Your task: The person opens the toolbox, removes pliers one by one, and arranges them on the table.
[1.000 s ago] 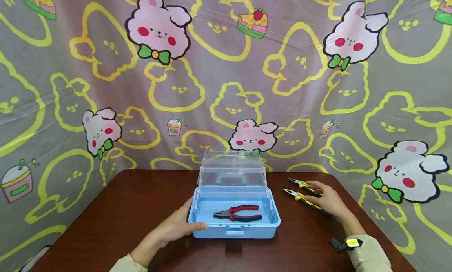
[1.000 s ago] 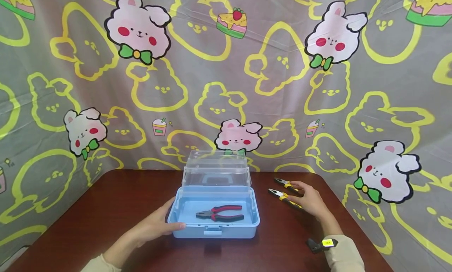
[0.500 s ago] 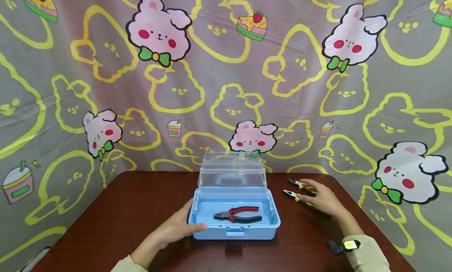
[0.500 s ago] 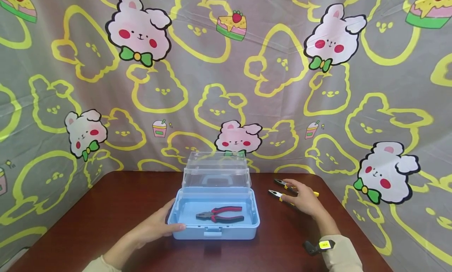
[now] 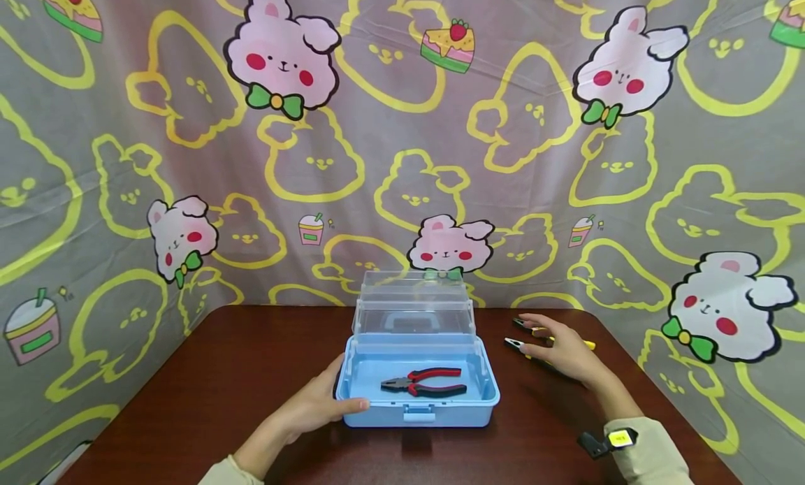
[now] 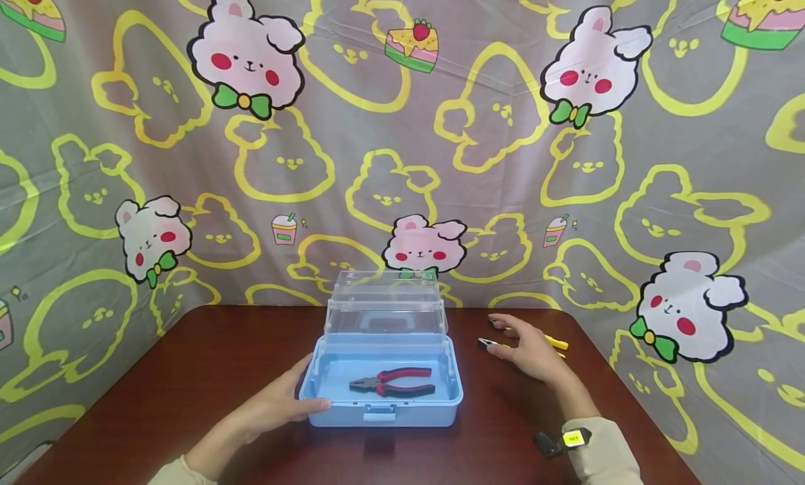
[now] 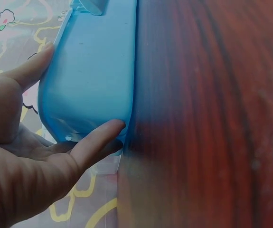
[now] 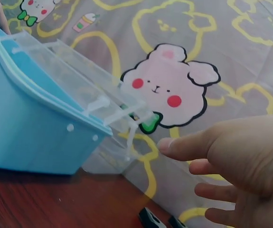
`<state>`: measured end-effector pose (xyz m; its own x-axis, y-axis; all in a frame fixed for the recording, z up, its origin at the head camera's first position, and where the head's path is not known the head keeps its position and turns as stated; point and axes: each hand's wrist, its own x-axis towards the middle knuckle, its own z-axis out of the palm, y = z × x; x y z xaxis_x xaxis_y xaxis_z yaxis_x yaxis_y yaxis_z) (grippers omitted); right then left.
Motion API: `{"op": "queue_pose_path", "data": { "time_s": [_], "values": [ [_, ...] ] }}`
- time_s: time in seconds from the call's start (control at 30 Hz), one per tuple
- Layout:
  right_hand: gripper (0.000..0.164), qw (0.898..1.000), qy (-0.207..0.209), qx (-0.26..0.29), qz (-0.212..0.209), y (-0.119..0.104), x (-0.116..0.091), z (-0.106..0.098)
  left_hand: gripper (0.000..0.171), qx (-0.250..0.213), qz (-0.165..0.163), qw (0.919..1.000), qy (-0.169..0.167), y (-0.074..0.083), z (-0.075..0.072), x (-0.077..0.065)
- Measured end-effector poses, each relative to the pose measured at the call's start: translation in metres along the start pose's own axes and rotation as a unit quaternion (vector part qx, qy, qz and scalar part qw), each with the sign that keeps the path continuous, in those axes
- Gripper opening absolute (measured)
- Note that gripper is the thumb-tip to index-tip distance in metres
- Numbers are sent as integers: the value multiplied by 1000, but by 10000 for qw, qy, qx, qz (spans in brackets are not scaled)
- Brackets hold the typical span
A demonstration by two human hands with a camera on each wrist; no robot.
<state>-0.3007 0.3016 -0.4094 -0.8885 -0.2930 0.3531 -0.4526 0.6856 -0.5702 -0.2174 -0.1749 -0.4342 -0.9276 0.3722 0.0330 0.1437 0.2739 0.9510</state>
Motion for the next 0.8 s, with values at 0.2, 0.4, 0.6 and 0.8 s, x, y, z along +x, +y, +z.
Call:
{"op": "queue_pose_path", "data": {
  "time_s": [0.2,0.4,0.6,0.8],
  "values": [
    [57,9991,-214,354,-111,-18,0,3,107,53,-48,10000,15,-1,-1,0],
    [59,9976,-440,487,-200,-34,2,10,108,98,-78,9999,2,-1,-1,-1],
    [58,9957,-638,563,-371,-49,2,15,108,78,-103,9999,24,-1,-1,-1],
    [56,9927,-784,562,-725,-65,2,19,108,70,-85,9999,24,-1,0,-1]
  ]
}}
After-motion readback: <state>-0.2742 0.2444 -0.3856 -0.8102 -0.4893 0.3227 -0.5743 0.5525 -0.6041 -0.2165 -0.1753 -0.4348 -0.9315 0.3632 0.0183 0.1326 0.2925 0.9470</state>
